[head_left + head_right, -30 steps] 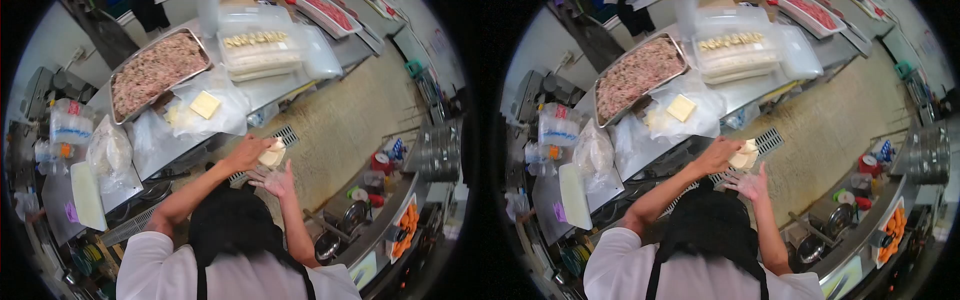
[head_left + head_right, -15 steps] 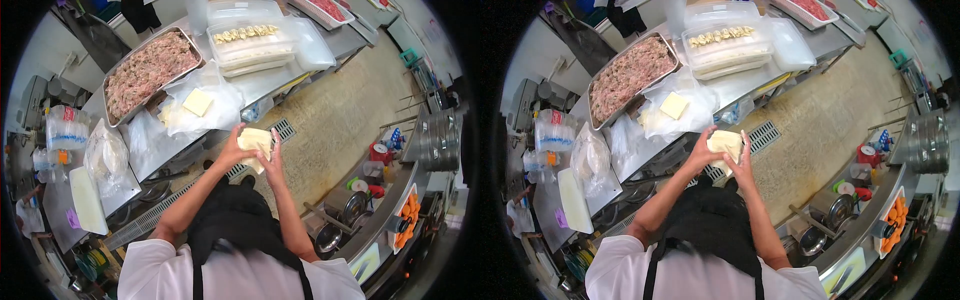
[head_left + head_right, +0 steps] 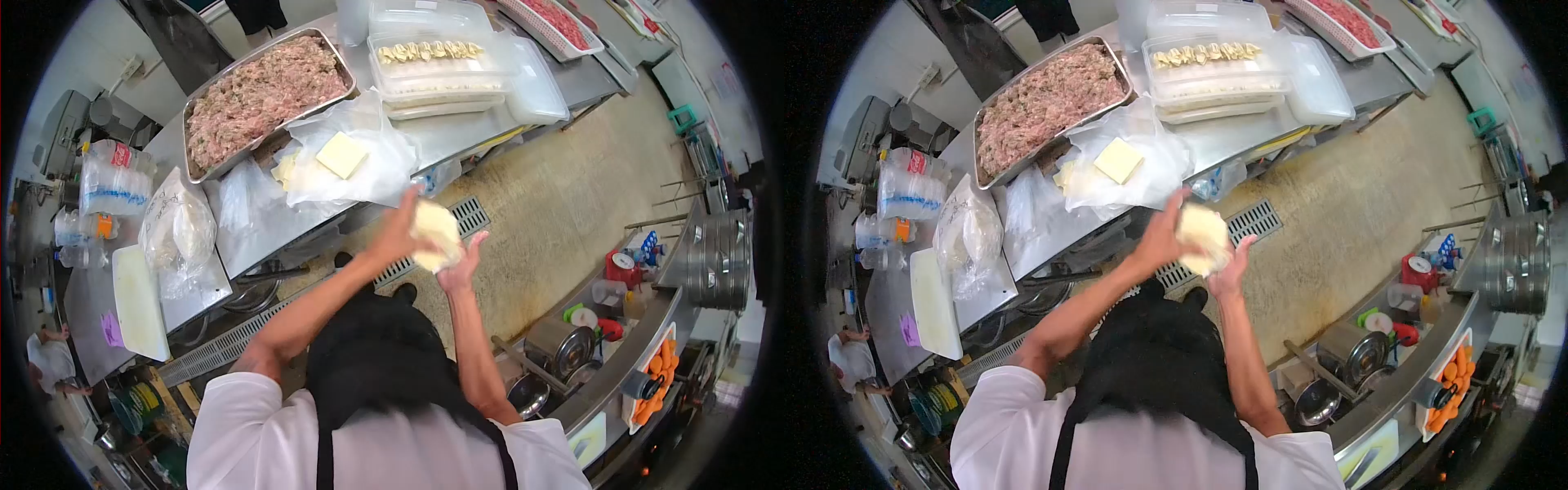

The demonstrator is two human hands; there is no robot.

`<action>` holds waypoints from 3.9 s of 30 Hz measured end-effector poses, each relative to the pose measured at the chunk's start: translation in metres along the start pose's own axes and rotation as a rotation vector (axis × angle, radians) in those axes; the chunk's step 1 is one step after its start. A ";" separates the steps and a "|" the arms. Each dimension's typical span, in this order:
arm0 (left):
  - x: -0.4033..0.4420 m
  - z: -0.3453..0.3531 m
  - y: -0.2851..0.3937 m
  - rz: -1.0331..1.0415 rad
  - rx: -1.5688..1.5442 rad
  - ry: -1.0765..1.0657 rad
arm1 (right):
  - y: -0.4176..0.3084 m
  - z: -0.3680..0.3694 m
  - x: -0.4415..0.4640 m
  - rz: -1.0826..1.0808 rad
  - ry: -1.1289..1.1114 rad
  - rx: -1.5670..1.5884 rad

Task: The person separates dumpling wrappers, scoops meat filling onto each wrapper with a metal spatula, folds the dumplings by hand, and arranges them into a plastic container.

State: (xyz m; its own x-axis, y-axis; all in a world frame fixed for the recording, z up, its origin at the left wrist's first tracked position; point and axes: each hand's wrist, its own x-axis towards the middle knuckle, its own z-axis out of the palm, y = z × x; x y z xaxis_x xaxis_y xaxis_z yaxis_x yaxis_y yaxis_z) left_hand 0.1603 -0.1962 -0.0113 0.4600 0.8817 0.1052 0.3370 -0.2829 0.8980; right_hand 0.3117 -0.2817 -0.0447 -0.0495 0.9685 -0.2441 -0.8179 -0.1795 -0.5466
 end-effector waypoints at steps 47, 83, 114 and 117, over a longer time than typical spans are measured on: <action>-0.016 0.001 0.002 -0.274 -0.826 -0.274 | -0.047 0.050 -0.006 -0.216 -0.021 -0.526; 0.005 -0.198 0.012 -0.270 -0.341 -0.202 | 0.005 0.111 0.094 0.166 -0.337 -0.499; 0.034 -0.241 -0.040 -0.391 -0.500 -0.006 | -0.005 0.135 0.191 0.123 -0.395 -1.018; 0.061 -0.224 -0.032 -0.542 -0.719 0.028 | 0.008 0.137 0.211 0.356 -0.477 -0.270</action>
State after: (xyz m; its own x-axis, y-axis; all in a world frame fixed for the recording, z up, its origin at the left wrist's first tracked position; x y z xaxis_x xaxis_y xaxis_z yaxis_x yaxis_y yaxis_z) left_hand -0.0063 -0.0487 0.0626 0.3638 0.8369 -0.4089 -0.0974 0.4708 0.8768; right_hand 0.2165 -0.0549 0.0090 -0.5905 0.8009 -0.0992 -0.5346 -0.4803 -0.6954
